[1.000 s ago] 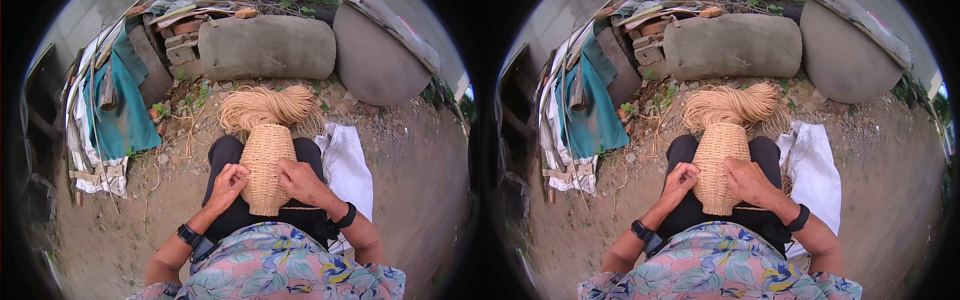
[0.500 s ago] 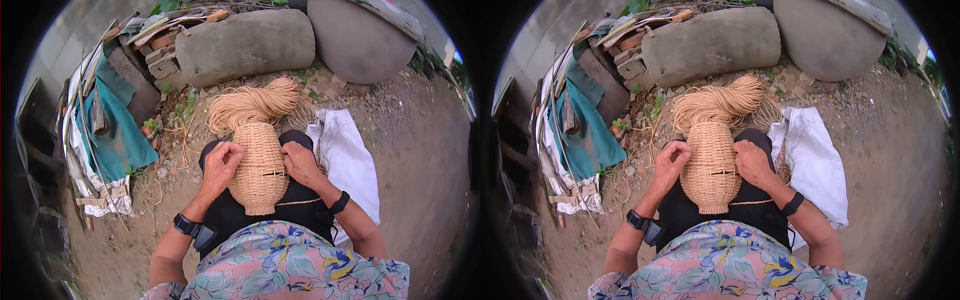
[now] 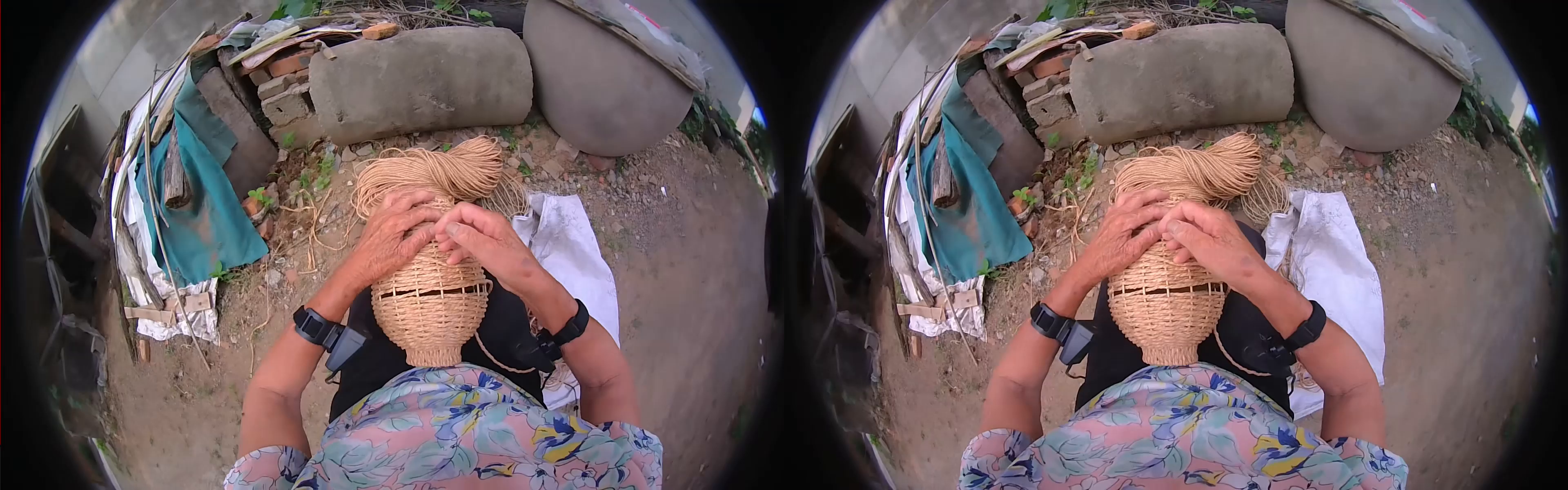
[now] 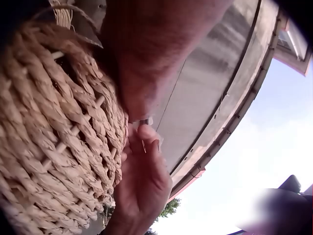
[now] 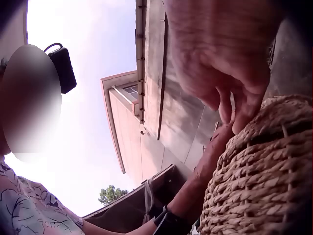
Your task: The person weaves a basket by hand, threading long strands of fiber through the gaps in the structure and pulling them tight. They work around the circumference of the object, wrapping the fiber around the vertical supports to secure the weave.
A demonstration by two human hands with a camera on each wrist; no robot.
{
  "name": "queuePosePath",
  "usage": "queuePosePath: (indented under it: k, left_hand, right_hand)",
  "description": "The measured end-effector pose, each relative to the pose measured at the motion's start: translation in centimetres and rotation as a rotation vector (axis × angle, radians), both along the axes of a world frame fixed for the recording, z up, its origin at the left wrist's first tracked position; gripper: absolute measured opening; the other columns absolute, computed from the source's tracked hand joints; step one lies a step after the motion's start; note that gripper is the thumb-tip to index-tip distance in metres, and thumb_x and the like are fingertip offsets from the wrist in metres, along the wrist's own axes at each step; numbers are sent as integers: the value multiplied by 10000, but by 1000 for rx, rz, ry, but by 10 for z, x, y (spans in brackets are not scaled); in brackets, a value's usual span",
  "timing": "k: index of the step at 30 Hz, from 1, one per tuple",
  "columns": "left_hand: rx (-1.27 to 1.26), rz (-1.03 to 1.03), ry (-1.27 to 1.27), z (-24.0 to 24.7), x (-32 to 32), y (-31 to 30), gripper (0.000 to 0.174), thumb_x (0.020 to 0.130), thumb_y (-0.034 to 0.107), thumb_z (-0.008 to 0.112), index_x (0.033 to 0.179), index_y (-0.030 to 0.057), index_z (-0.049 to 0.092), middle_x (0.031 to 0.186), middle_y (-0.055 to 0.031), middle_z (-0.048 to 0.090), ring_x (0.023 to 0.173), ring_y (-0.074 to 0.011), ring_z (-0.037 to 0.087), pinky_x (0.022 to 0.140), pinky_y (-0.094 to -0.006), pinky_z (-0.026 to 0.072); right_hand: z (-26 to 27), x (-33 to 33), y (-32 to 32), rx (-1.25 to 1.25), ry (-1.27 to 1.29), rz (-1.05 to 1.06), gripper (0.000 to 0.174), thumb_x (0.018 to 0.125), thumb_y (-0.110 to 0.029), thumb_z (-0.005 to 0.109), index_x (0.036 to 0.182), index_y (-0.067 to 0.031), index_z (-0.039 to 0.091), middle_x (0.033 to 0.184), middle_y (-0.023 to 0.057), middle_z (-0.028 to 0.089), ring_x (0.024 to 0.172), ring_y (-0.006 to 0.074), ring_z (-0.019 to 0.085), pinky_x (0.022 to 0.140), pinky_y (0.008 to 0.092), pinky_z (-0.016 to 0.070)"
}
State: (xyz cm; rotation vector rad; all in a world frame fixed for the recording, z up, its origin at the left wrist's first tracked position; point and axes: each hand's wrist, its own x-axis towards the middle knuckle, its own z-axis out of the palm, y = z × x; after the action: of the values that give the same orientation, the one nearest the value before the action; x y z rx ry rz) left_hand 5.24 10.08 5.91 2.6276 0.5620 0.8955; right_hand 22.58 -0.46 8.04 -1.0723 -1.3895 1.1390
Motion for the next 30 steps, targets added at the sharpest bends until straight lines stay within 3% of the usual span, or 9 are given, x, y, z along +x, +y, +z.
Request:
queuePosePath:
  k: [5,11,13,18,22,24,25,28,30]
  left_hand:
    - [-38,4,75,-5,10,-11,257,860,269,569,1033,101,657,1234,-92,540,1176,-294,438,1007,-423,320]
    - [-19,77,107,11,9,-12,302,820,330,596,1035,130,661,1222,-92,553,1171,-284,441,957,-415,328]
    - [-109,69,153,11,10,-9,309,816,344,598,1034,134,660,1224,-79,555,1172,-270,440,914,-419,339]
    - [48,185,130,-4,7,-16,261,806,332,604,980,146,663,1102,-58,579,1052,-249,472,902,-399,331]
    - [-58,224,28,-20,4,-22,245,799,312,619,965,139,665,1088,-58,580,1061,-253,476,917,-403,337]
    - [-115,211,-14,-32,7,-19,242,797,293,627,963,121,662,1092,-62,574,1071,-263,482,940,-408,339]
    - [-120,206,-17,-34,8,-17,242,797,293,627,963,121,662,1092,-62,574,1071,-263,482,940,-408,339]
    - [-208,126,3,-38,15,-5,237,797,261,631,980,111,657,1125,-65,561,1087,-274,481,959,-415,334]
    - [-223,72,14,-42,16,4,224,797,242,637,980,115,665,1134,-69,559,1082,-274,485,953,-412,344]
  right_hand:
    - [-52,51,-46,-42,-51,-392,147,936,-163,501,981,-42,573,847,-4,572,739,77,547,668,225,465]
    - [-71,27,-68,-50,-209,-234,300,805,-42,599,1101,-29,548,912,70,585,645,111,550,593,240,452]
    - [-78,22,-67,199,-479,-404,247,797,-31,602,1041,-32,560,856,85,592,626,139,565,557,260,451]
    - [-58,32,-79,316,-834,-578,128,793,2,572,918,-26,574,702,141,605,624,305,610,551,360,474]
    - [-18,69,-96,398,-879,-371,95,832,-62,602,915,-17,606,680,119,610,618,235,617,541,325,461]
    - [-1,100,-109,-140,-528,105,133,867,-142,622,882,-18,665,617,35,559,522,112,494,478,262,372]
    - [-3,113,-115,-202,-438,70,230,886,-240,619,866,-20,686,617,3,554,555,79,473,484,242,348]
    - [-18,153,-121,-380,-558,-186,223,886,-210,613,858,4,664,700,58,610,640,104,528,581,260,411]
    - [-25,150,-124,369,-1665,-778,224,894,-200,597,826,4,659,684,23,607,618,81,499,562,251,397]
